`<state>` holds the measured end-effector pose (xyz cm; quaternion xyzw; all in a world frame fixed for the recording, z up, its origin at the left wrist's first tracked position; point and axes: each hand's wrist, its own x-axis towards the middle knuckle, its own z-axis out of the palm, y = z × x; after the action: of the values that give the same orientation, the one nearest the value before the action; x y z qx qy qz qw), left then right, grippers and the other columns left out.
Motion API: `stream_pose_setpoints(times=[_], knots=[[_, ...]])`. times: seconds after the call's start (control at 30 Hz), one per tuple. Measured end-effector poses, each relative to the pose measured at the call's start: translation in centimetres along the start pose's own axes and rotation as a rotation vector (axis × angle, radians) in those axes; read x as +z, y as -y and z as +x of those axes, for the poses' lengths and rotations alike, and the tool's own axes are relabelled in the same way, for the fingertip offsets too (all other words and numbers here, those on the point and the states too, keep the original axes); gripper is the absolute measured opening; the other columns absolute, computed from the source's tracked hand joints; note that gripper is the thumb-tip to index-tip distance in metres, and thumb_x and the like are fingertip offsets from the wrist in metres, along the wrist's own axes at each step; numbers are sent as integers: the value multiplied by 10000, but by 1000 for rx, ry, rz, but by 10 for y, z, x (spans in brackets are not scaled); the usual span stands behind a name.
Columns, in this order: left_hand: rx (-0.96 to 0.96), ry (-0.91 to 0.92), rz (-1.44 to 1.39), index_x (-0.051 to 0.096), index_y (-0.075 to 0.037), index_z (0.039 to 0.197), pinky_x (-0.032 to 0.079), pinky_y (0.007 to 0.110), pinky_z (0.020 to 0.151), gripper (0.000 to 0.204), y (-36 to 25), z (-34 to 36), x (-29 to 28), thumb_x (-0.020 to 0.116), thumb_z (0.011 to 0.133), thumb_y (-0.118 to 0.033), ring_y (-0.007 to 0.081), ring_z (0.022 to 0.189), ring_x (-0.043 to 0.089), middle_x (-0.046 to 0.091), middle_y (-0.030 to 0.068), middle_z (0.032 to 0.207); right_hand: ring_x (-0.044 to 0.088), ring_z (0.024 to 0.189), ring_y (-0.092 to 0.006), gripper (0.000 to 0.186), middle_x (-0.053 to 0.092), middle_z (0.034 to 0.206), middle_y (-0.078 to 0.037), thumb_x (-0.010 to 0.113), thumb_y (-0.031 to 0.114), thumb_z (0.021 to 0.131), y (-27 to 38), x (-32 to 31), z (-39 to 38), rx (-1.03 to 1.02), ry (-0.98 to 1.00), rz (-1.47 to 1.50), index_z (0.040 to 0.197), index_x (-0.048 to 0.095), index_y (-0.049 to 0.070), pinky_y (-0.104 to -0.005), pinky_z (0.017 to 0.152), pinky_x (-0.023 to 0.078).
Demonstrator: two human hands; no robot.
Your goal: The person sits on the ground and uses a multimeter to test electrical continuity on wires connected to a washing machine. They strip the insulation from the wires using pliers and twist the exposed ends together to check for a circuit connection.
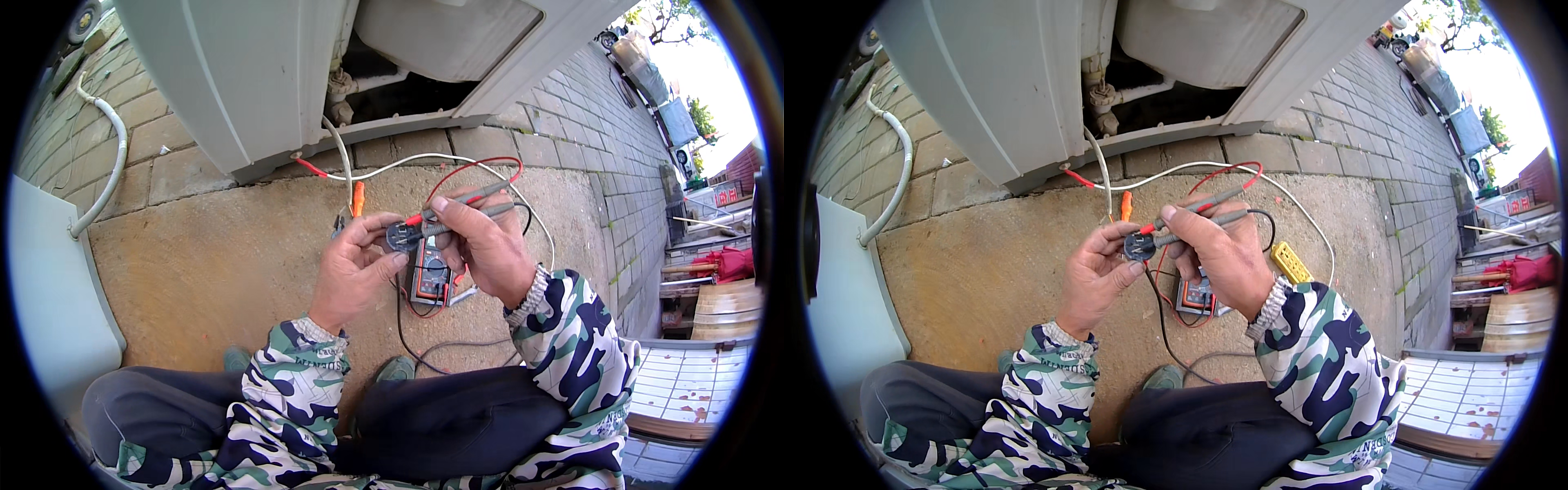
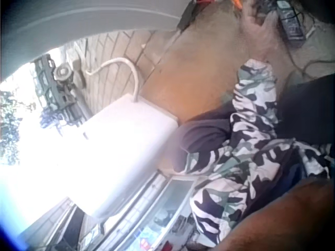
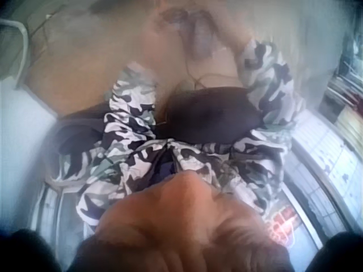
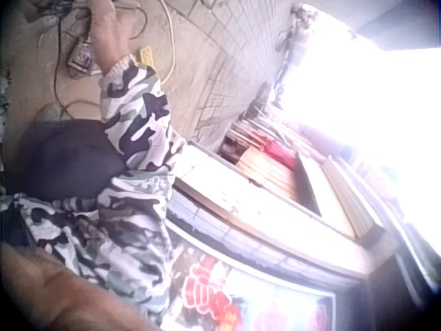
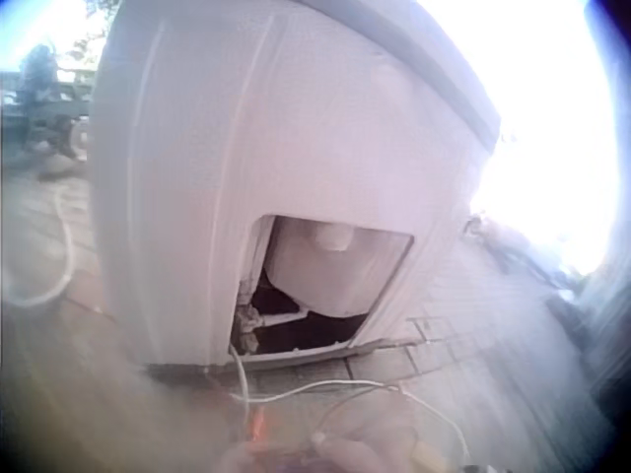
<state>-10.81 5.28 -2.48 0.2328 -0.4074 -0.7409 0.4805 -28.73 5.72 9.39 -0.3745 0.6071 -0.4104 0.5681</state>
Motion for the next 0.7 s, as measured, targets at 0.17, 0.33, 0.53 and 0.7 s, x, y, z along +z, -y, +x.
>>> stream_pose_setpoints(times=[0.17, 0.33, 0.53, 0.7], knots=[[10, -22, -7, 514, 25, 1351, 527, 274, 924, 490, -5, 0, 5, 717, 904, 19, 138, 1117, 601, 622, 84, 1223, 569, 476, -115, 275, 621, 654, -59, 663, 249, 947, 3, 1, 0, -26, -9, -52, 883, 655, -18, -253, 428, 434], [30, -10, 24, 530, 31, 1339, 525, 279, 929, 470, -4, 0, 6, 714, 907, 21, 141, 1093, 612, 626, 84, 1205, 580, 485, -115, 284, 622, 662, -64, 671, 256, 940, 2, -3, 0, -53, 29, -22, 883, 650, -21, -255, 433, 460], [34, -7, 41, 543, 36, 1333, 525, 283, 933, 455, -3, -2, 3, 714, 911, 15, 143, 1088, 616, 627, 84, 1197, 579, 487, -112, 275, 617, 659, -58, 671, 251, 937, 1, -1, 0, -62, 30, -30, 875, 647, -16, -253, 427, 465], [0, -12, 21, 551, 40, 1326, 522, 279, 921, 427, -6, -2, 3, 701, 928, -2, 138, 1079, 618, 633, 88, 1198, 579, 487, -111, 273, 614, 653, -55, 669, 249, 938, 2, -2, -1, -80, 41, -34, 868, 644, -14, -249, 426, 465]])
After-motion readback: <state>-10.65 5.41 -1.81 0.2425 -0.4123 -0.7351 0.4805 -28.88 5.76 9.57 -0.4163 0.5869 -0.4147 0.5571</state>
